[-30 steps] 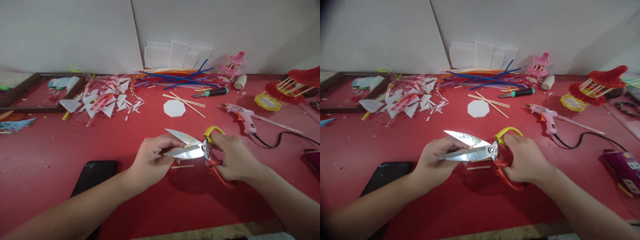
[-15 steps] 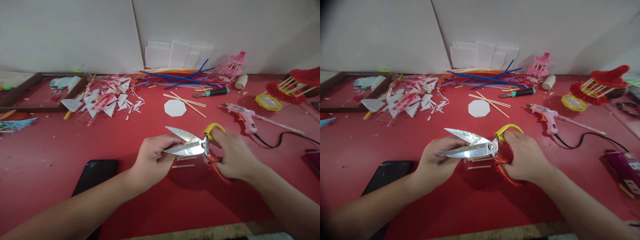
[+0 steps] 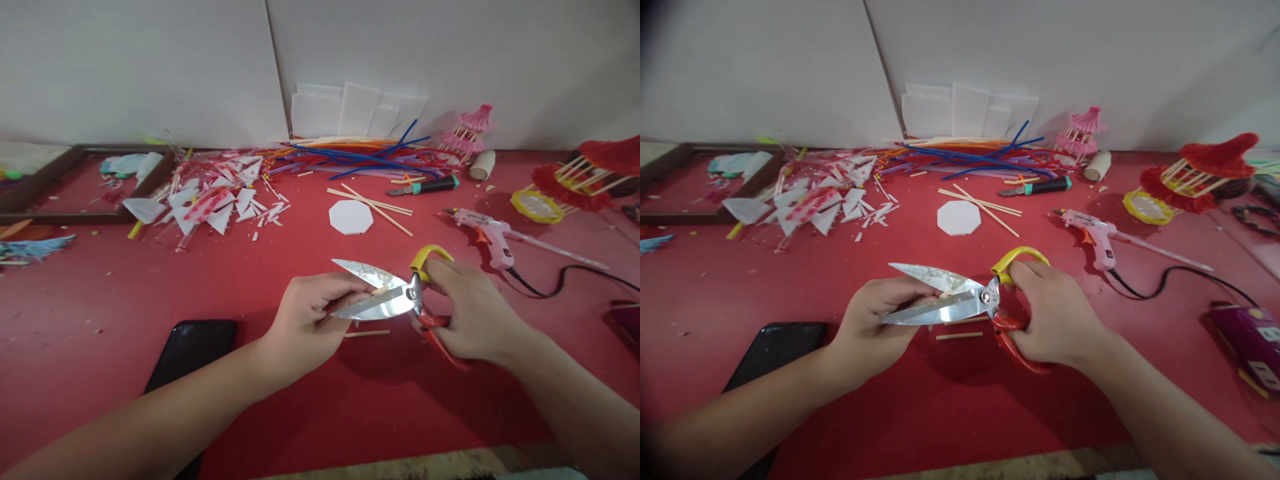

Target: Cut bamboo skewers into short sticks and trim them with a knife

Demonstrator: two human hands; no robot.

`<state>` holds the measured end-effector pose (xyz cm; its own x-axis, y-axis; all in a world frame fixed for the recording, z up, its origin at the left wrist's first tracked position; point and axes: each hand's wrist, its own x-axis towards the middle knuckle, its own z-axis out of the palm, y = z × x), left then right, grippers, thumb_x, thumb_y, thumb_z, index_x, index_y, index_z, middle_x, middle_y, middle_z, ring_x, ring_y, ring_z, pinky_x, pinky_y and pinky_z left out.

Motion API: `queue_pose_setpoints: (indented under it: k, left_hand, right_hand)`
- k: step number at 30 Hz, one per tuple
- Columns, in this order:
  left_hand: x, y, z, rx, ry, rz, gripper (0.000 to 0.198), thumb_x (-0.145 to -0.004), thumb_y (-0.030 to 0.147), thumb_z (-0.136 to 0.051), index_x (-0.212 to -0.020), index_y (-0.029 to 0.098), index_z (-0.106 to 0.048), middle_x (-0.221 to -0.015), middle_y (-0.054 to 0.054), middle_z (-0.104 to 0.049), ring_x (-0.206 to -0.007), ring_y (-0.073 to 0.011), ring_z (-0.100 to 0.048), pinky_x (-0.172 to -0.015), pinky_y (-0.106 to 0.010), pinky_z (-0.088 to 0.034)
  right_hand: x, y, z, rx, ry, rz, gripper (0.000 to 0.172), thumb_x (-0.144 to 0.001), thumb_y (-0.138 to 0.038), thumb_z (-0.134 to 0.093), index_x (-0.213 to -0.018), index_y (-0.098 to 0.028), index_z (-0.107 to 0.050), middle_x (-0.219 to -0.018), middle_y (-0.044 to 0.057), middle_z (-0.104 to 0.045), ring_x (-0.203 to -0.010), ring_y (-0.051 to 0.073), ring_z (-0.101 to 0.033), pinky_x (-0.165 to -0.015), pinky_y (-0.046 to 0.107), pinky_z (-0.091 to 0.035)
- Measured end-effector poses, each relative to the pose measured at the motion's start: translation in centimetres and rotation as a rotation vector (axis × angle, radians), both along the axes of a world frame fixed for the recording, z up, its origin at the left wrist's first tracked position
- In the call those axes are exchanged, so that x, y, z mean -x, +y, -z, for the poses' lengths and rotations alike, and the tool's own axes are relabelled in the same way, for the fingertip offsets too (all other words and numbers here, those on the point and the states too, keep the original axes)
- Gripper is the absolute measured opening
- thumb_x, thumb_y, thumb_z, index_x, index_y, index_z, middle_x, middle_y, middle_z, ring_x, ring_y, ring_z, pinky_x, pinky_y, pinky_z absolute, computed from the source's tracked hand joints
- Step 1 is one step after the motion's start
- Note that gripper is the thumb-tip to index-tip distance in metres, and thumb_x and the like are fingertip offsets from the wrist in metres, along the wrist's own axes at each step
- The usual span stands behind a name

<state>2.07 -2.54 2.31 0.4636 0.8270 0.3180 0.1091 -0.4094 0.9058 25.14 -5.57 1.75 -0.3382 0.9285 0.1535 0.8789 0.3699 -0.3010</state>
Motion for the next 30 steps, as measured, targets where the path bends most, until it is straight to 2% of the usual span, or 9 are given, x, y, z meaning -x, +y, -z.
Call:
queue_pose_setpoints:
  k: [7,18,23,27,30]
  left_hand:
    - [0.0,0.2,0.1,-0.016,0.02,0.006,0.014,-0.077,0.009,-0.058,-0.074,0.015,-0.069,-0.072,-0.004,-0.074,-0.062,-0.0137,-0.068,-0.052,-0.018,-0.05]
    - [0.3,-0.1,1.4,-0.094,-0.013,-0.02,0.025,-0.072,-0.001,-0.056,-0.084,0.018,-0.068,-0.077,-0.002,-0.074,-0.064,-0.0111,-0.069,-0.058,-0.016,-0.052]
    - [0.1,-0.5,1.3,-0.185,0.012,-0.066,0.025,-0.069,-0.001,-0.055,-0.083,0.017,-0.065,-0.072,0.0,-0.072,-0.061,-0.0101,-0.066,-0.058,-0.016,-0.051]
    - [-0.1,-0.4,1.2,-0.17,0.038,-0.142,0.017,-0.074,0.006,-0.057,-0.084,0.017,-0.067,-0.079,-0.005,-0.075,-0.066,-0.0138,-0.07,-0.063,-0.021,-0.056]
    - [-0.2,-0.3,1.4,-0.166,0.041,-0.169,0.024,-0.076,0.003,-0.053,-0.085,0.018,-0.069,-0.081,-0.004,-0.077,-0.068,-0.0148,-0.071,-0.066,-0.022,-0.058]
  right_hand:
    - [0.0,0.0,0.2,0.031,0.024,-0.005,0.017,-0.068,-0.025,-0.055,-0.08,-0.022,-0.043,-0.077,0.004,-0.057,-0.068,0.02,-0.051,-0.059,0.031,-0.038]
    - [-0.1,-0.4,0.4,-0.008,-0.049,0.02,0.022,-0.063,-0.026,-0.053,-0.076,-0.025,-0.036,-0.071,0.005,-0.059,-0.059,0.021,-0.054,-0.05,0.031,-0.034]
    - [0.0,-0.3,0.4,-0.007,-0.063,0.019,0.02,-0.064,-0.028,-0.052,-0.077,-0.024,-0.037,-0.072,0.006,-0.06,-0.06,0.022,-0.055,-0.052,0.031,-0.035]
    - [0.2,-0.1,0.4,0.028,-0.097,0.042,0.019,-0.067,-0.029,-0.052,-0.078,-0.023,-0.038,-0.072,0.005,-0.058,-0.058,0.02,-0.052,-0.052,0.03,-0.033]
    - [0.3,0.0,0.3,0.07,-0.078,0.065,0.019,-0.068,-0.03,-0.054,-0.08,-0.023,-0.042,-0.076,0.005,-0.06,-0.062,0.02,-0.053,-0.054,0.03,-0.034]
